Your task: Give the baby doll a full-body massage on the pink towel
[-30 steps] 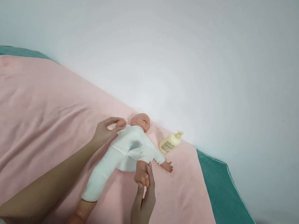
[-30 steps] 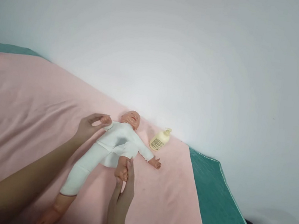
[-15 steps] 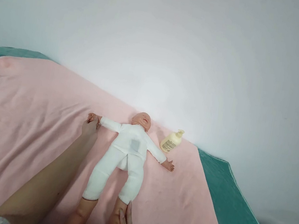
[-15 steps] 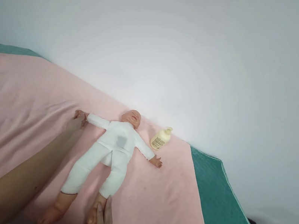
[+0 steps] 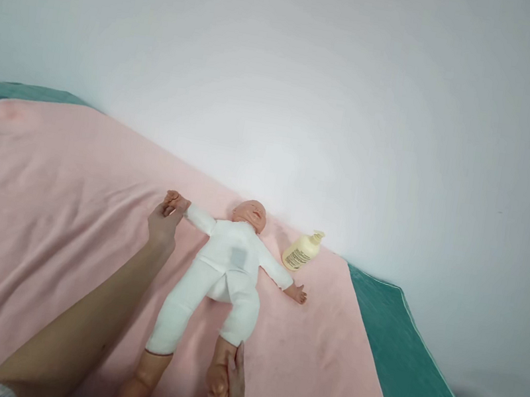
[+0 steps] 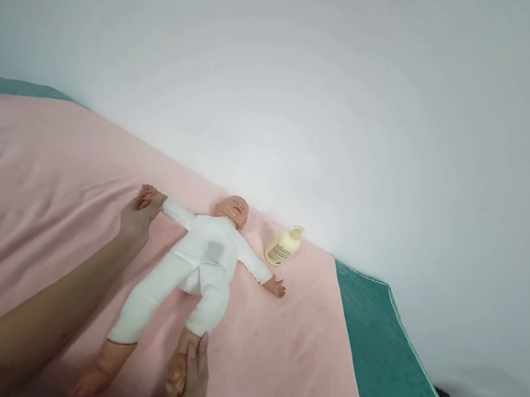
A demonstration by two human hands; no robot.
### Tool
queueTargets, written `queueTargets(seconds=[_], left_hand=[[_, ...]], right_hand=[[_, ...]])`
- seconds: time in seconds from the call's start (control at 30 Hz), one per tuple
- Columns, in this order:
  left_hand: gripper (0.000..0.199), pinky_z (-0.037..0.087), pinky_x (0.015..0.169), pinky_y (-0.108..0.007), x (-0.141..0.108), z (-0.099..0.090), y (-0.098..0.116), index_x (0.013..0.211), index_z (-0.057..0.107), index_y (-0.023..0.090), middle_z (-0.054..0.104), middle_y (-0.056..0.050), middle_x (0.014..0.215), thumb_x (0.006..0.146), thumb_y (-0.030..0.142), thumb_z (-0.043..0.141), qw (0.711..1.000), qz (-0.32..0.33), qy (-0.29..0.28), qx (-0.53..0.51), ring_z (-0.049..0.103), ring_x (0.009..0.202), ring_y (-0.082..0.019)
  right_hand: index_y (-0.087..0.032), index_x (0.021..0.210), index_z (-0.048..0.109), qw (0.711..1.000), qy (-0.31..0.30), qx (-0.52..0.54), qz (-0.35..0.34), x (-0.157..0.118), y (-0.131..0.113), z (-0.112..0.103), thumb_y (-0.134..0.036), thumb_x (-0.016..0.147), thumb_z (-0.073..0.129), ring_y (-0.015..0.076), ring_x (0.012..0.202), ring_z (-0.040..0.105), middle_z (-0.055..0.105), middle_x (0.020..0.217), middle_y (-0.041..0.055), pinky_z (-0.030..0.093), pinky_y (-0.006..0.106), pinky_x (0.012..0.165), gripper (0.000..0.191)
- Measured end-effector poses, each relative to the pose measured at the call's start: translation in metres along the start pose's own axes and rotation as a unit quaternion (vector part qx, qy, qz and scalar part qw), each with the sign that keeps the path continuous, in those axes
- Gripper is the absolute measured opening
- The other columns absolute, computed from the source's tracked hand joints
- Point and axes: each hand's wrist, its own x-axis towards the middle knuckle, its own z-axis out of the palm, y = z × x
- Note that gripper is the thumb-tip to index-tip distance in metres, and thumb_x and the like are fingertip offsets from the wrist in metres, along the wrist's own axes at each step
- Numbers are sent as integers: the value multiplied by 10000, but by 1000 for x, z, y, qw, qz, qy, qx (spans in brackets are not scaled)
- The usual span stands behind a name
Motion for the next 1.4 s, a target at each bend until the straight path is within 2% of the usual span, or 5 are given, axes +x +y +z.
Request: queueTargets(seconds=[0.37,0.87,1.0,1.2,1.4], left_hand=[[324,496,930,-383,-43,17,9,992,716,181,710,-67,1025,681,257,765,953,123,-262,92,646,996,-254],[165,419,895,-351,-48,17,1,937,740,237,730,-36,1046,835,231,611,718,399,-490,292,667,999,-215],[222,419,942,-390,-43,15,4,976,738,240,730,-40,1042,763,292,708,786,316,-458,270,655,1004,-244],[389,460,962,-390,-25,12,12,1071,702,192,699,-65,1099,699,287,769,954,148,-244,88,618,1055,-248],[297,484,905,-280,0,2,1,957,701,154,675,-52,989,709,295,782,997,-11,-26,-79,627,970,-164]], right_hand=[[-186,1384,445,989,58,112,72,90,-29,-4,-371,991,369,255,1302,448,476,1406,119,470,423,1007,442],[-207,1371,461,983,32,159,91,125,-30,3,-394,975,398,241,1316,430,486,1401,99,425,402,1049,442],[-240,1382,445,984,55,151,70,106,-29,1,-359,983,405,224,1315,432,478,1410,81,456,368,1026,418],[-271,1403,422,993,36,95,64,56,-23,-11,-330,988,395,251,1288,464,476,1411,67,485,419,1000,420],[-357,1393,443,999,4,31,-9,11,9,2,-431,949,439,255,1135,601,581,1305,17,599,350,741,450]])
